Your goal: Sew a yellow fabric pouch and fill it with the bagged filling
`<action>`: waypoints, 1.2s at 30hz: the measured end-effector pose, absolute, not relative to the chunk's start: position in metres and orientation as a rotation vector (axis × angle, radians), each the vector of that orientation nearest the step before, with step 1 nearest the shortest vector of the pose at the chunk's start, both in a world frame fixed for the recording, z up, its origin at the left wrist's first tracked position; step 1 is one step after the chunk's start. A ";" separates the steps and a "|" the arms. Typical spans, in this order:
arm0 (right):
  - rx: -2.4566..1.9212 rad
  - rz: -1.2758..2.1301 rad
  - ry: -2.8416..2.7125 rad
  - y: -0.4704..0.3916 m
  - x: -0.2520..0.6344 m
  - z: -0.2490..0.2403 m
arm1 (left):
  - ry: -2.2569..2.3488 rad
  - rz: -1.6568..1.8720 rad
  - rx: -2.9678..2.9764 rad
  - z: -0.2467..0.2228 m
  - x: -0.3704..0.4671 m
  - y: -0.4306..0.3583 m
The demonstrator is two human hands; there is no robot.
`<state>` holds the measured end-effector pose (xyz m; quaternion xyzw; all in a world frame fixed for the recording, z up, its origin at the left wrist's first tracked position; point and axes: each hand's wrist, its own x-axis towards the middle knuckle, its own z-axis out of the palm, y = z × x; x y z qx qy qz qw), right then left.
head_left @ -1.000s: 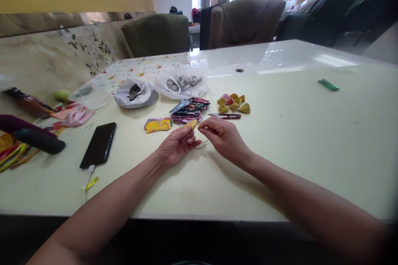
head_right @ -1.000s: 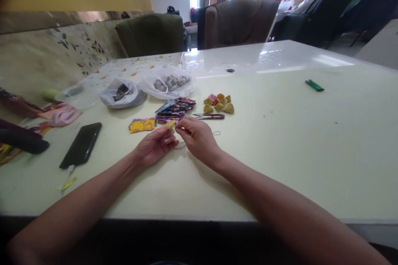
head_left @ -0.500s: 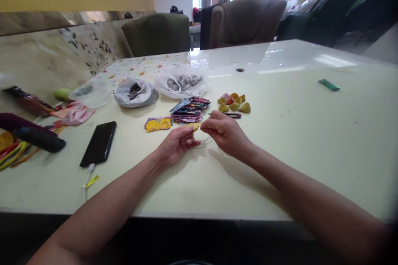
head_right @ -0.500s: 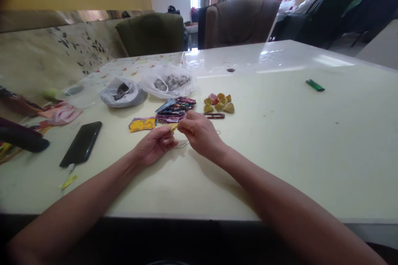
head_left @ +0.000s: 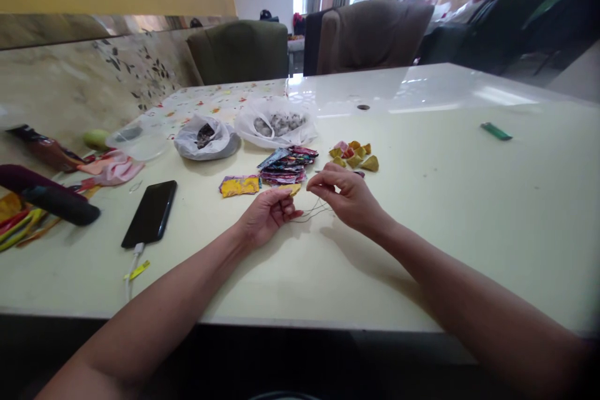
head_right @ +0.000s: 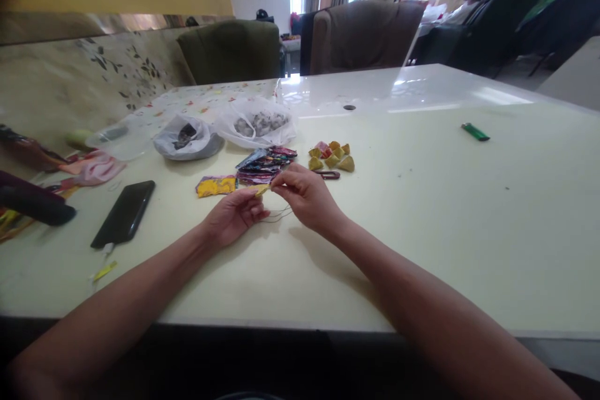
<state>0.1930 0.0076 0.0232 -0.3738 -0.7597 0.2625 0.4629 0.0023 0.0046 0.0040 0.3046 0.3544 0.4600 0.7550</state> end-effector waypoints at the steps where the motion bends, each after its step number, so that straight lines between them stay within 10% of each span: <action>1: -0.907 0.615 -1.892 0.007 0.194 0.024 | 0.775 1.004 0.657 0.004 0.002 0.004; 19: -0.819 0.317 -2.120 0.005 0.193 0.021 | 0.770 0.985 0.670 0.002 0.003 0.005; 36: -0.851 1.307 -1.578 0.005 0.184 0.009 | 0.744 0.962 0.766 0.001 0.000 0.006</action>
